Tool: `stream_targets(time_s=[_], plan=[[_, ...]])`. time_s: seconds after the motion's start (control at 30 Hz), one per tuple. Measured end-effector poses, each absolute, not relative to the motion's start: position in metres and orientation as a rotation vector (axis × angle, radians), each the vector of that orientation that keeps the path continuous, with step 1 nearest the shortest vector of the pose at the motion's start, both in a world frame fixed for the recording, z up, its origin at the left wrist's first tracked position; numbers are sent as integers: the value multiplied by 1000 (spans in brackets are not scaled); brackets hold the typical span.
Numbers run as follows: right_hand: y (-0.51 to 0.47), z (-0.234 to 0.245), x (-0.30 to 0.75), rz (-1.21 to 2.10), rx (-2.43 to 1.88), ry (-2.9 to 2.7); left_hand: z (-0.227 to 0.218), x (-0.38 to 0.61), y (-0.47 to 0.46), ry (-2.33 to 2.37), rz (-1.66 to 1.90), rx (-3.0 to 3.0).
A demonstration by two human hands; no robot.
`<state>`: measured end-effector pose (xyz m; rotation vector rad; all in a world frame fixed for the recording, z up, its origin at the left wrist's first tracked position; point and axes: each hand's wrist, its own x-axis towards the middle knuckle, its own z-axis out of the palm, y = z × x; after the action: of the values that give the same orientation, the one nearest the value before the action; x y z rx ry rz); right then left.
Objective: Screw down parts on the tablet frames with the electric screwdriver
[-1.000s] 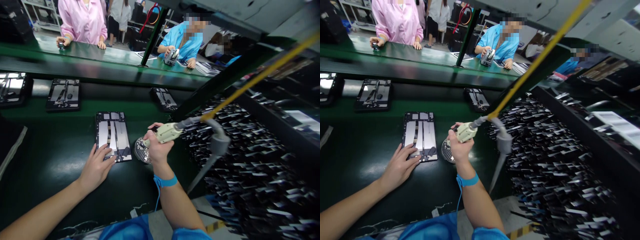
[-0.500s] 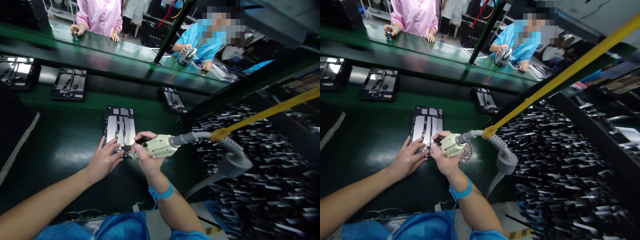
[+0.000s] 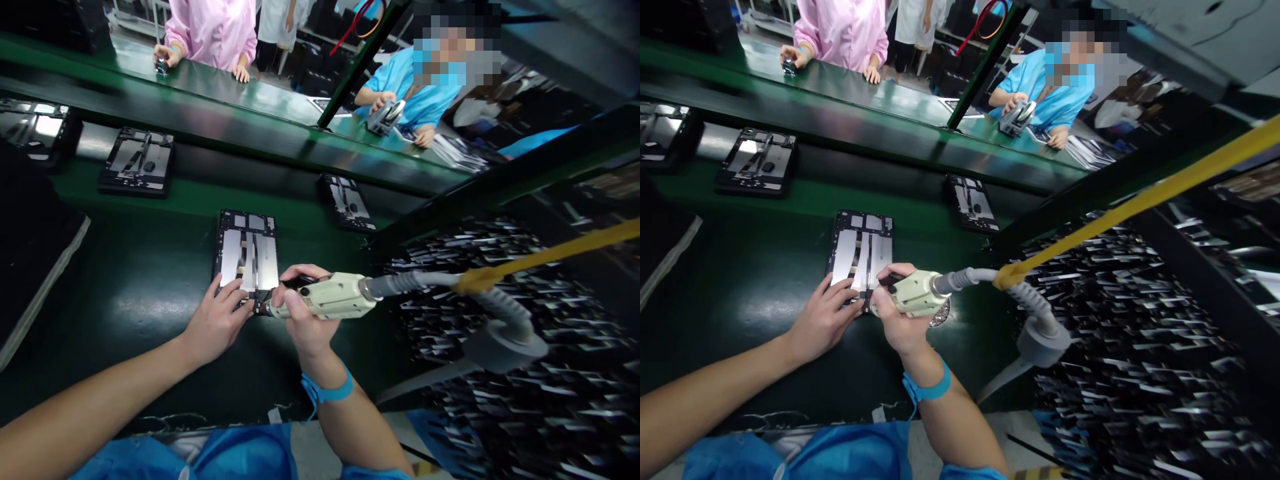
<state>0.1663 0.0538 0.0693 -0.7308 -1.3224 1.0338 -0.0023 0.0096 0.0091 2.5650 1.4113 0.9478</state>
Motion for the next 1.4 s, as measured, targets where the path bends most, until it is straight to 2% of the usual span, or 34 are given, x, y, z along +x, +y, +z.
stream_targets(time_s=[0.13, 0.63, 1.4], plan=[[55, 70, 167, 1027, -750, -1313, 10, -5, 13, 1314, 878, 2616], [54, 63, 163, 1020, -755, -1341, 10, -8, 8, 1473, 808, 2494], [59, 44, 164, 992, -865, -1376, 4, -7, 16, 1469, 872, 2480]])
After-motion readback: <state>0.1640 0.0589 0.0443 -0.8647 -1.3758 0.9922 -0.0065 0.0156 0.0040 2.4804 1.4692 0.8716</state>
